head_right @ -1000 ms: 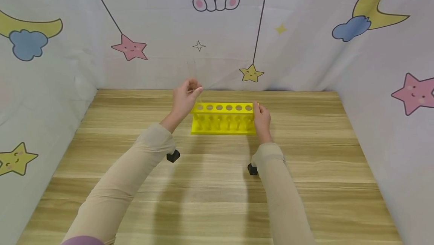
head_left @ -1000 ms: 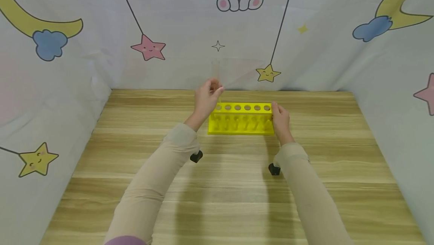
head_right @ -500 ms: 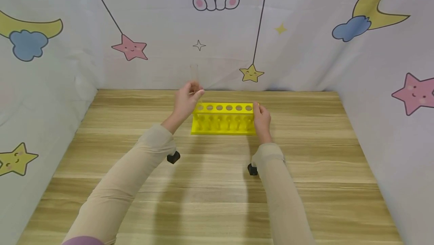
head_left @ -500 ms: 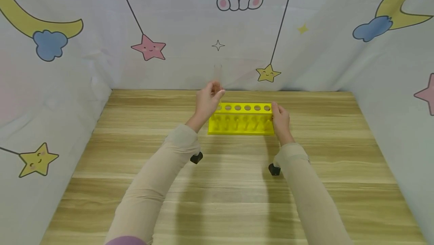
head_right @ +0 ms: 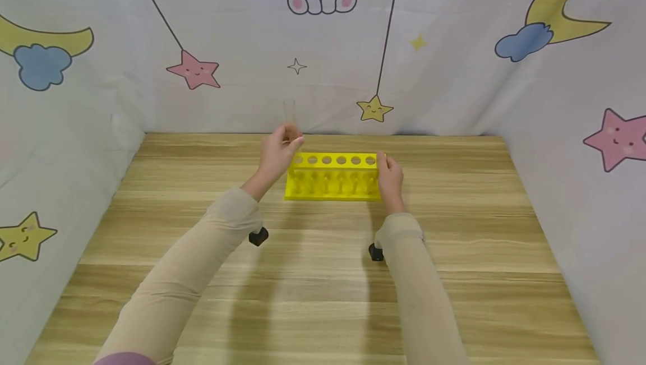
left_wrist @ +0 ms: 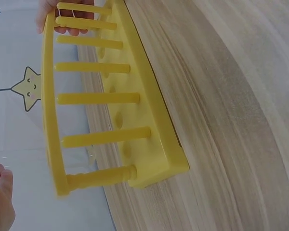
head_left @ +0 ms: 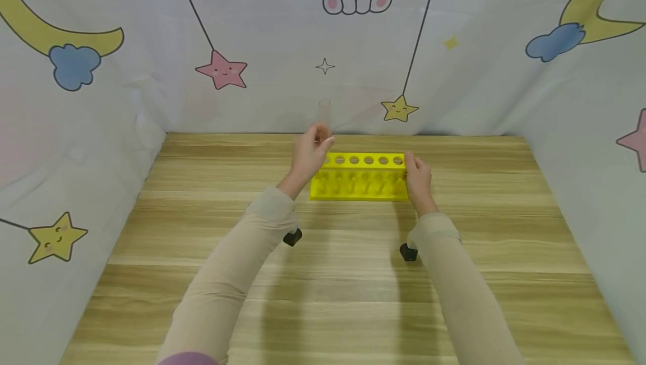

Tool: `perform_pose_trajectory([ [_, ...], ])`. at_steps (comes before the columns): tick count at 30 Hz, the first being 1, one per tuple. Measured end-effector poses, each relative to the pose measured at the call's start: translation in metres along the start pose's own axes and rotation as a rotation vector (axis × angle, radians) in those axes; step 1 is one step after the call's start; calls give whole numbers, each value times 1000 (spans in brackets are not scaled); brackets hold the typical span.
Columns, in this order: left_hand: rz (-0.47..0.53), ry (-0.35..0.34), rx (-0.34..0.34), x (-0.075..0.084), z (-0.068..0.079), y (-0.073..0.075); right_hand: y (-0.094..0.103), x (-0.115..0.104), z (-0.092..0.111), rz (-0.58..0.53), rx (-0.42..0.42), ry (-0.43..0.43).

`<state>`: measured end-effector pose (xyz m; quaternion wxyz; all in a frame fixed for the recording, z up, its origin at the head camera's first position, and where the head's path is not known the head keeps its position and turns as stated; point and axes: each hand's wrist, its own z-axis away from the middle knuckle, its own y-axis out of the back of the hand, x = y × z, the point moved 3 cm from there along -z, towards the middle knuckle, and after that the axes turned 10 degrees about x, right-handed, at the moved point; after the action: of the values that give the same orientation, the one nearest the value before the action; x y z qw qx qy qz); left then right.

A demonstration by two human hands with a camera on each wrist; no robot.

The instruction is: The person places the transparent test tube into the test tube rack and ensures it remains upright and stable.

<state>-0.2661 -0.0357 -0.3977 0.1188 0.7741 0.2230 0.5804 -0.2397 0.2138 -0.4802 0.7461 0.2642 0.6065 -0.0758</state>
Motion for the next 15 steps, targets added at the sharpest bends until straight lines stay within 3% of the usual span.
perform_pose_trajectory([
  [15,-19,5,16,-5,4,-3,1,-2,2,-7,1,-5],
])
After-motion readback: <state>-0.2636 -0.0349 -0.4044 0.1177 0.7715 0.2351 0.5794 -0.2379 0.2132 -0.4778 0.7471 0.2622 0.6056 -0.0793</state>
